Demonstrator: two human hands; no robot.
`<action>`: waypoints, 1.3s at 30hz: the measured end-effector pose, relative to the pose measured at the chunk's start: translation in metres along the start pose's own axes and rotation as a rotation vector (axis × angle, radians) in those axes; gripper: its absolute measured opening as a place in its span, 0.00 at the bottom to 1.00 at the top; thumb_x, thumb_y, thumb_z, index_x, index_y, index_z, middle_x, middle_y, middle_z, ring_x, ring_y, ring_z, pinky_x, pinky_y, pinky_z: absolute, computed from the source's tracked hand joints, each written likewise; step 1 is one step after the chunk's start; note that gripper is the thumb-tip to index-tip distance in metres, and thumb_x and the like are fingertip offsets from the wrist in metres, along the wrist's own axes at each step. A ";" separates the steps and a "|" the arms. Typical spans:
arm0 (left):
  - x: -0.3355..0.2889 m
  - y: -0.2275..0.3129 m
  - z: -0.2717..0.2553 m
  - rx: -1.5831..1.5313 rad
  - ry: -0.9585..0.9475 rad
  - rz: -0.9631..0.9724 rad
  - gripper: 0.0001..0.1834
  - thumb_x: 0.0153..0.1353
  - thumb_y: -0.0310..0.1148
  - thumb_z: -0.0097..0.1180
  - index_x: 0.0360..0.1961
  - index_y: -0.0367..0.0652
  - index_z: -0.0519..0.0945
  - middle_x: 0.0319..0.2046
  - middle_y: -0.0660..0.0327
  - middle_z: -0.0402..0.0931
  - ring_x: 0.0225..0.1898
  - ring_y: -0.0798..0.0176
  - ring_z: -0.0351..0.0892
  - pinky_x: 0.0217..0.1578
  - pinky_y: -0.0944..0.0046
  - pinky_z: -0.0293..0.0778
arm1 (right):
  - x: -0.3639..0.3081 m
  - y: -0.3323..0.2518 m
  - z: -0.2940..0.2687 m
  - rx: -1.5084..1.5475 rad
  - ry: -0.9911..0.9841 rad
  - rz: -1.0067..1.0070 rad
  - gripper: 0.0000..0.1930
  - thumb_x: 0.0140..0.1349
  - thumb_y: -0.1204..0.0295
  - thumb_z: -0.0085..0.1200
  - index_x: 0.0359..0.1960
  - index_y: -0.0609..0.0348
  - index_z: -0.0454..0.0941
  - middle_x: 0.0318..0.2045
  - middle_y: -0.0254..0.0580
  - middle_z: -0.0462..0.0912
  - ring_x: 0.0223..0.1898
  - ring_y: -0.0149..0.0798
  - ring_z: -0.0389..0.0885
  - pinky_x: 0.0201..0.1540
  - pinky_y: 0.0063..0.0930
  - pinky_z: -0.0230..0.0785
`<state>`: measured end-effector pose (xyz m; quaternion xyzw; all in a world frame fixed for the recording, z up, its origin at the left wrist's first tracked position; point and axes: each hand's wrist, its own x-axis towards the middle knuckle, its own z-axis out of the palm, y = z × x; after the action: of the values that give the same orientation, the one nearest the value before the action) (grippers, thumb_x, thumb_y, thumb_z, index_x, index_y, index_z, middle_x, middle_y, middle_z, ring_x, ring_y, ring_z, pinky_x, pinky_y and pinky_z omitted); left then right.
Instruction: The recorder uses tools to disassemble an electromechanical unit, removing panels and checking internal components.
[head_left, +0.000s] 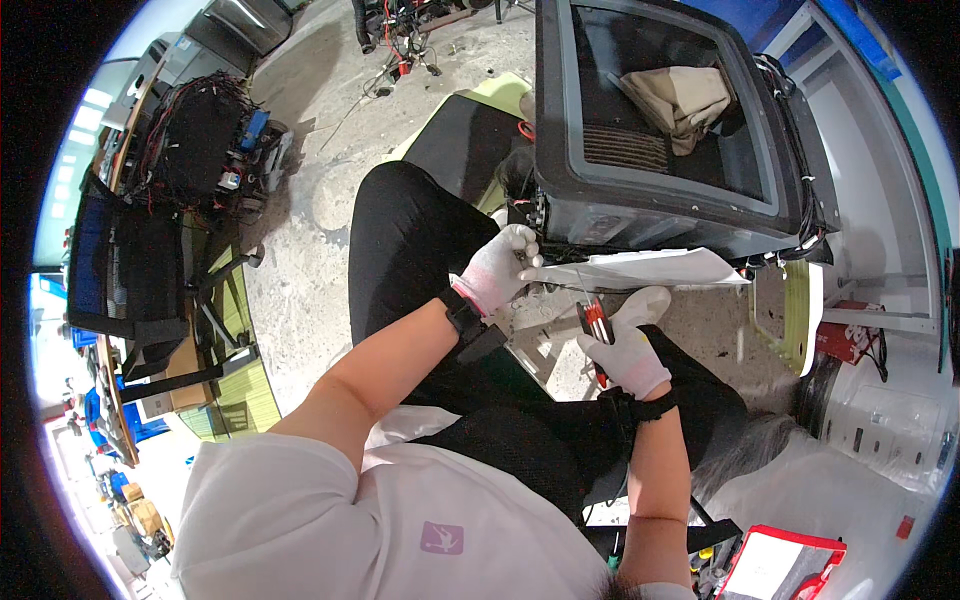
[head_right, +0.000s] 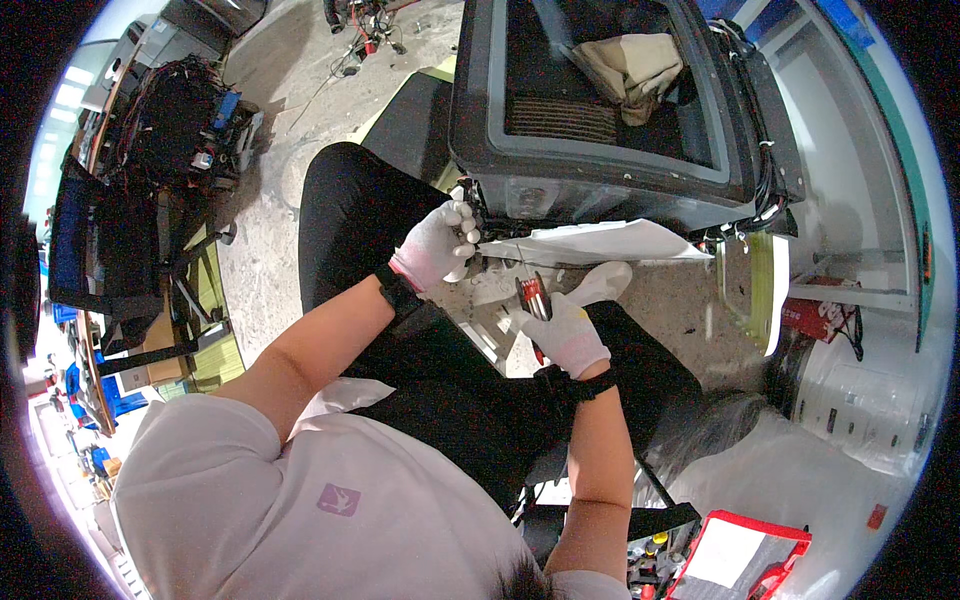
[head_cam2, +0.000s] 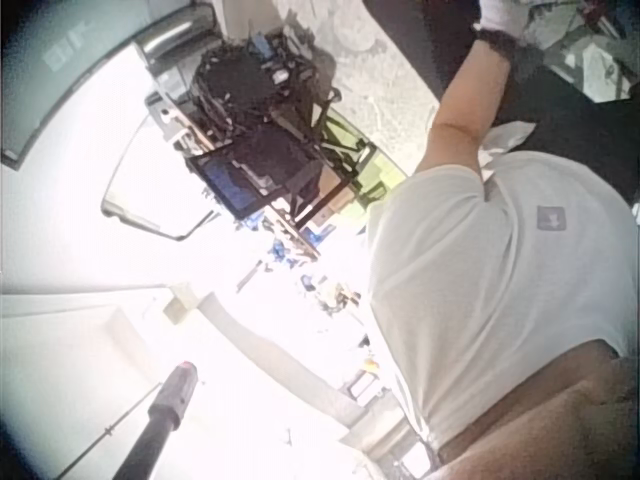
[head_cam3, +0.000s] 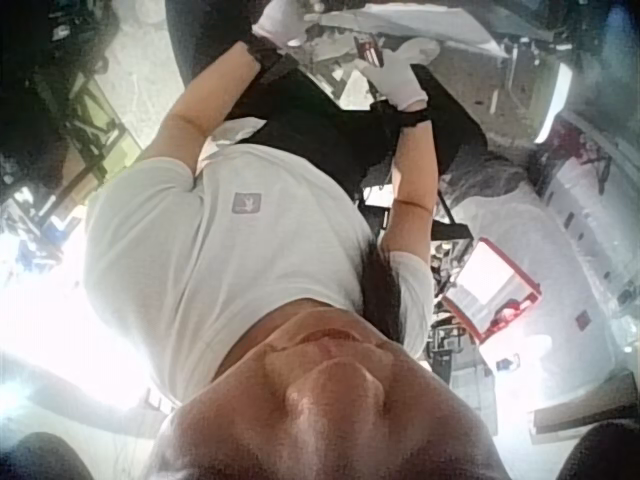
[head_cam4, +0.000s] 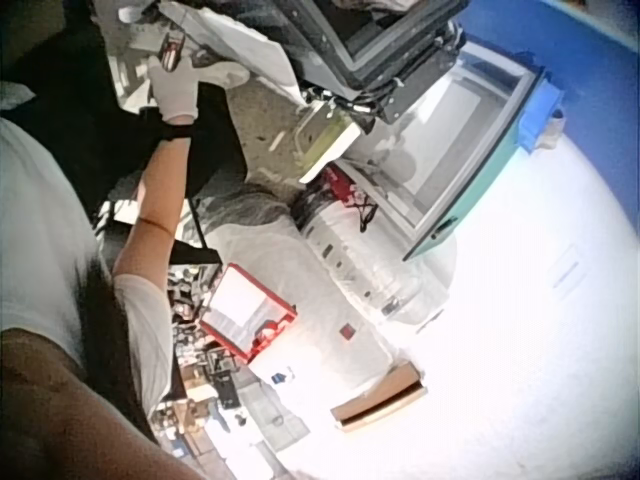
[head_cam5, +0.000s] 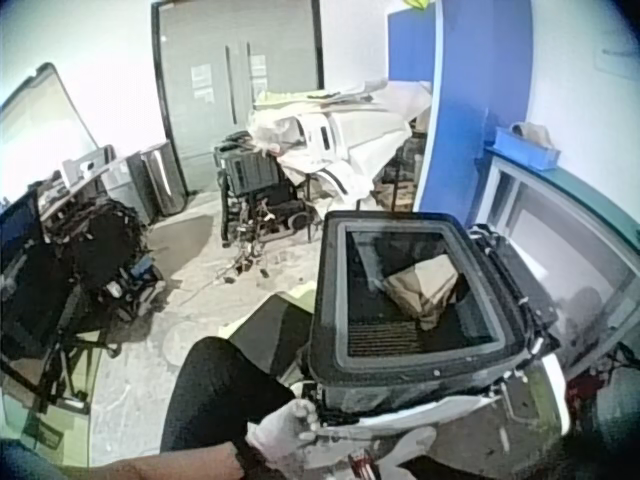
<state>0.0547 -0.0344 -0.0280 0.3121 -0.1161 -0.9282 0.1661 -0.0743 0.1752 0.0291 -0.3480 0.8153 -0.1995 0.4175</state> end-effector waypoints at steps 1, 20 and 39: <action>-0.001 0.002 0.001 0.055 -0.059 0.015 0.06 0.53 0.21 0.43 0.32 0.41 0.69 0.26 0.61 0.66 0.28 0.60 0.68 0.23 0.66 0.63 | 0.000 -0.001 0.000 0.005 0.006 0.003 0.24 0.53 0.54 0.59 0.33 0.68 0.76 0.26 0.60 0.80 0.33 0.56 0.80 0.38 0.42 0.69; -0.039 0.015 0.049 -0.186 -0.411 -0.306 0.36 0.45 0.18 0.42 0.61 0.24 0.58 0.63 0.36 0.57 0.67 0.40 0.52 0.68 0.47 0.51 | 0.003 -0.005 -0.001 0.038 -0.101 0.067 0.23 0.55 0.54 0.58 0.32 0.68 0.76 0.23 0.52 0.80 0.28 0.46 0.81 0.34 0.37 0.70; -0.020 0.112 0.025 0.060 -0.102 0.132 0.17 0.67 0.22 0.42 0.57 0.29 0.65 0.46 0.50 0.72 0.49 0.58 0.74 0.52 0.66 0.74 | 0.025 0.029 -0.005 0.074 0.336 0.057 0.20 0.54 0.59 0.61 0.30 0.67 0.71 0.21 0.49 0.76 0.24 0.45 0.74 0.30 0.38 0.66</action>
<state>0.0802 -0.1266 0.0377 0.2608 -0.1724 -0.9261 0.2113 -0.1004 0.1765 0.0003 -0.2709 0.8751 -0.2730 0.2936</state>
